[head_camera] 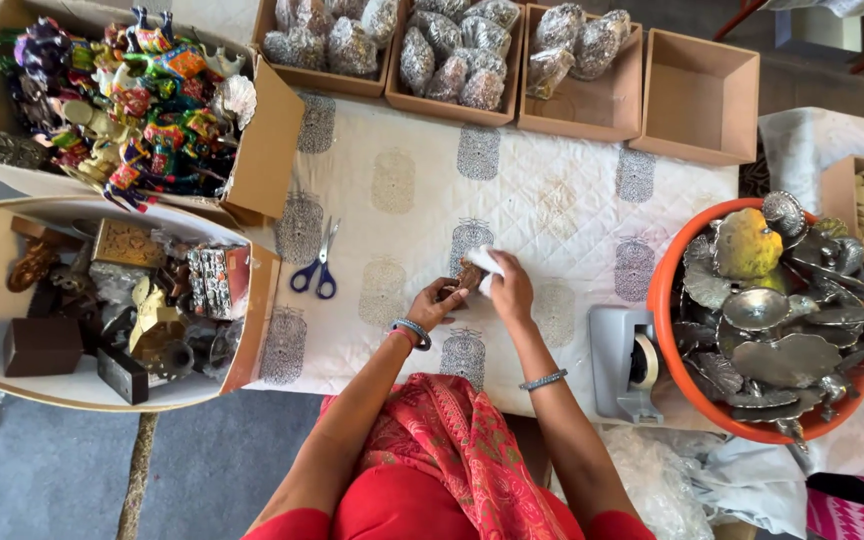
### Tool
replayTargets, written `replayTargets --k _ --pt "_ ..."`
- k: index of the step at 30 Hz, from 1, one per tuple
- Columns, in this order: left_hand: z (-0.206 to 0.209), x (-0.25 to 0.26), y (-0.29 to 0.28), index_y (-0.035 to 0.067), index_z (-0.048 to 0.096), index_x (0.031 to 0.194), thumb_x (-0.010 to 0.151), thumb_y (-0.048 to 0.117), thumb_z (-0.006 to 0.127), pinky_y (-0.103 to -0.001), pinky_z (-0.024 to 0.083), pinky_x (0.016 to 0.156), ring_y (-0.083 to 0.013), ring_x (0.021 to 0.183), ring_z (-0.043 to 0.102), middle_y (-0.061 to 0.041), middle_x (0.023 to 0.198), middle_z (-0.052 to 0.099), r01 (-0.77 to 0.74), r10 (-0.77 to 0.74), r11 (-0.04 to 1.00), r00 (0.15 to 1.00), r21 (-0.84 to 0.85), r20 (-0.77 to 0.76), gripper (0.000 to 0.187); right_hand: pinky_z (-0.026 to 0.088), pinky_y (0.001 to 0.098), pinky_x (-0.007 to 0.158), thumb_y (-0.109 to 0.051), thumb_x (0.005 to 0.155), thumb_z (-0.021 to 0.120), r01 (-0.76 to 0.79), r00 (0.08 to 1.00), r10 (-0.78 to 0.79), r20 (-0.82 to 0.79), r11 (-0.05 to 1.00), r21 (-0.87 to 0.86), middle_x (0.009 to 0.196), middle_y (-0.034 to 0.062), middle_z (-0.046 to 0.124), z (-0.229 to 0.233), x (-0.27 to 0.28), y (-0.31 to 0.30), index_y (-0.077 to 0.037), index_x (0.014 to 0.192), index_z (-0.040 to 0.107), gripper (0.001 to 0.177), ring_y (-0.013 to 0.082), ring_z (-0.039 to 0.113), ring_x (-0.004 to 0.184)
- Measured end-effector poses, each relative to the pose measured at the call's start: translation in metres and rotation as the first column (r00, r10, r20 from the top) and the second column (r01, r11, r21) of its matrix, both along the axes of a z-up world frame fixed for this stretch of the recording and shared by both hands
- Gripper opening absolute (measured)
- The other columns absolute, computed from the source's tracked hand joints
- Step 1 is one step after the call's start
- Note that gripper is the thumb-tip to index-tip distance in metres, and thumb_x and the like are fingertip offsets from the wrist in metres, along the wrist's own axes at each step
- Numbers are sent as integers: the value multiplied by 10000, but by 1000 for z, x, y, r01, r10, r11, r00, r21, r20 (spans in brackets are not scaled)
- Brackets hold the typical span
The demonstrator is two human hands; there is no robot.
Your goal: Cleaning and wrapping small brass figurines in paper and plastic for packaging.
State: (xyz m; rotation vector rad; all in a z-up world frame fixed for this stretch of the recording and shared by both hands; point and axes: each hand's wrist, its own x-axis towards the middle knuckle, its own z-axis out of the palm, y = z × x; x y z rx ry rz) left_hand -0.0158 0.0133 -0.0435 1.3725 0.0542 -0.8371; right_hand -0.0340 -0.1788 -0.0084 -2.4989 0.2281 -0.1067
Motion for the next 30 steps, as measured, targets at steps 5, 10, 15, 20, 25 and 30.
replayTargets --k 5,10,15,20,25,30 --pt "0 0 1 117 600 1297 858 470 751 -342 610 745 -163 1017 728 -40 1105 721 7 -8 1000 999 -27 -43 584 517 358 1007 62 825 601 -24 995 22 94 1000 19 1366 55 650 19 8 22 -122 1329 669 540 273 662 1138" --pt "-7 0 2 126 618 1305 876 484 737 -354 635 794 -162 1034 711 -35 1131 723 -5 5 1000 999 -19 -47 572 527 342 953 65 818 592 -188 977 169 -128 971 -148 1447 -30 592 55 -24 31 -124 1376 635 591 267 610 1040" --pt "-8 3 2 122 605 1300 879 482 729 -376 646 801 -165 1039 701 -30 1128 708 2 -4 1000 997 -29 -72 568 530 340 1003 68 811 606 -162 987 162 -23 986 -23 1384 -29 649 11 -21 3 -189 1304 696 563 233 663 1103" --pt "-5 5 2 118 613 1316 883 477 728 -379 638 802 -165 1047 701 -37 1127 707 11 -11 1000 998 1 -64 575 532 366 999 62 840 599 51 997 -53 55 998 45 1360 0 670 21 9 9 -182 1316 679 542 263 670 1139" --pt "-13 3 3 127 601 1331 872 494 724 -387 646 813 -161 1062 695 -41 1153 697 -20 19 1000 998 -19 -61 600 557 371 904 51 846 640 -110 987 79 -137 967 -228 1430 -41 602 41 -1 34 -170 1362 652 562 301 609 1040" --pt "-18 5 1 121 588 1343 875 521 724 -390 644 823 -197 1060 705 -79 1153 706 -18 16 1000 996 -14 -89 631 565 345 910 44 807 642 -214 973 191 -131 958 -193 1457 -63 583 39 -38 26 -147 1297 668 526 255 610 1042"
